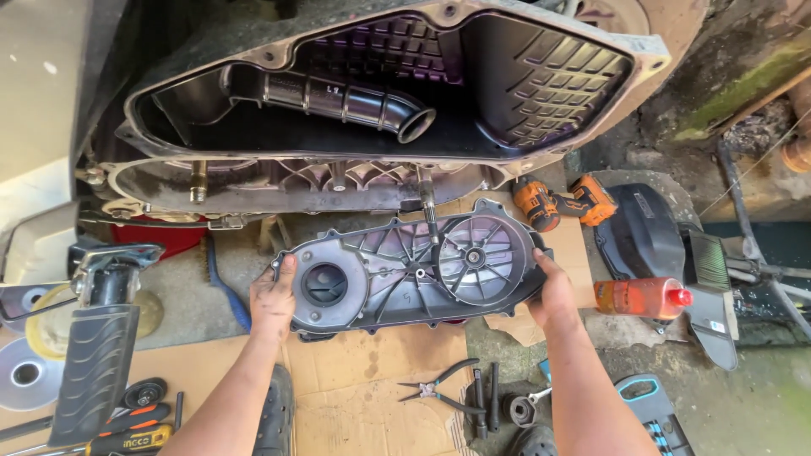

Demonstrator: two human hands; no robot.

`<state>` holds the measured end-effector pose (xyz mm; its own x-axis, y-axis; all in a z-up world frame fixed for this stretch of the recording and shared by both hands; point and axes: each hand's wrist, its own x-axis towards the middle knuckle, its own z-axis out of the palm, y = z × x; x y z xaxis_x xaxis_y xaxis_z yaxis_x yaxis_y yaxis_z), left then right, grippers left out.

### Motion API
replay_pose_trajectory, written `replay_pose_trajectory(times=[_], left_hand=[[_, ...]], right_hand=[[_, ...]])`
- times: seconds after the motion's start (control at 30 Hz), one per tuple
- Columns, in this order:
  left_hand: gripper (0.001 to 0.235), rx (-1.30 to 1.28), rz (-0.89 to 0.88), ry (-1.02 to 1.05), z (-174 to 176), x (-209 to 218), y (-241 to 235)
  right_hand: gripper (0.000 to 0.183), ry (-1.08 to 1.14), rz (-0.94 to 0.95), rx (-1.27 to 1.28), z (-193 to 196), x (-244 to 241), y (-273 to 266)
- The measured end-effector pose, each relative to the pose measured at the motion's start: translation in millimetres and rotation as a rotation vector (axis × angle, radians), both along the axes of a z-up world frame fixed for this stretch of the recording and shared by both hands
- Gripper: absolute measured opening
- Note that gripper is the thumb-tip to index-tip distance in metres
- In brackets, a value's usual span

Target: The person cleans the internal components of a scooter engine casing using a red spray bottle and a small brush. They spray liquid onto the fan blades and interior surfaces, then scrub the areas with the brush to remove grime.

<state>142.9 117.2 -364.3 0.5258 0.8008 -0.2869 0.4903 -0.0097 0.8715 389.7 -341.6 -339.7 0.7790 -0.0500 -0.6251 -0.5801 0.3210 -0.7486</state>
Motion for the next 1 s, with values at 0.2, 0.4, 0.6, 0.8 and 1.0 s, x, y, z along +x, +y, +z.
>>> replay_pose_trajectory(times=[0.2, 0.4, 0.6, 0.8, 1.0], left_hand=[[0.064, -0.012, 0.007, -0.007, 9, 8, -4], [0.068, 0.04, -0.012, 0.072, -29, 6, 9], [0.075, 0.104, -0.039, 0.205, 23, -10, -17], [0.089, 0.163, -0.096, 0.26, 22, -13, -10], [0.084, 0.194, -0.116, 0.253, 8, -23, 3]], right_hand=[[0.047, -0.03, -0.04, 0.047, -15, 6, -6], [0.039, -0.062, -0.036, 0.001, -23, -2, -5], [0.044, -0.069, -0.004, -0.1, -12, -15, -8], [0.036, -0.124, 0.001, -0.113, -41, -14, -22], [0.035, -0.218, -0.455, -0.608, -69, -28, -99]])
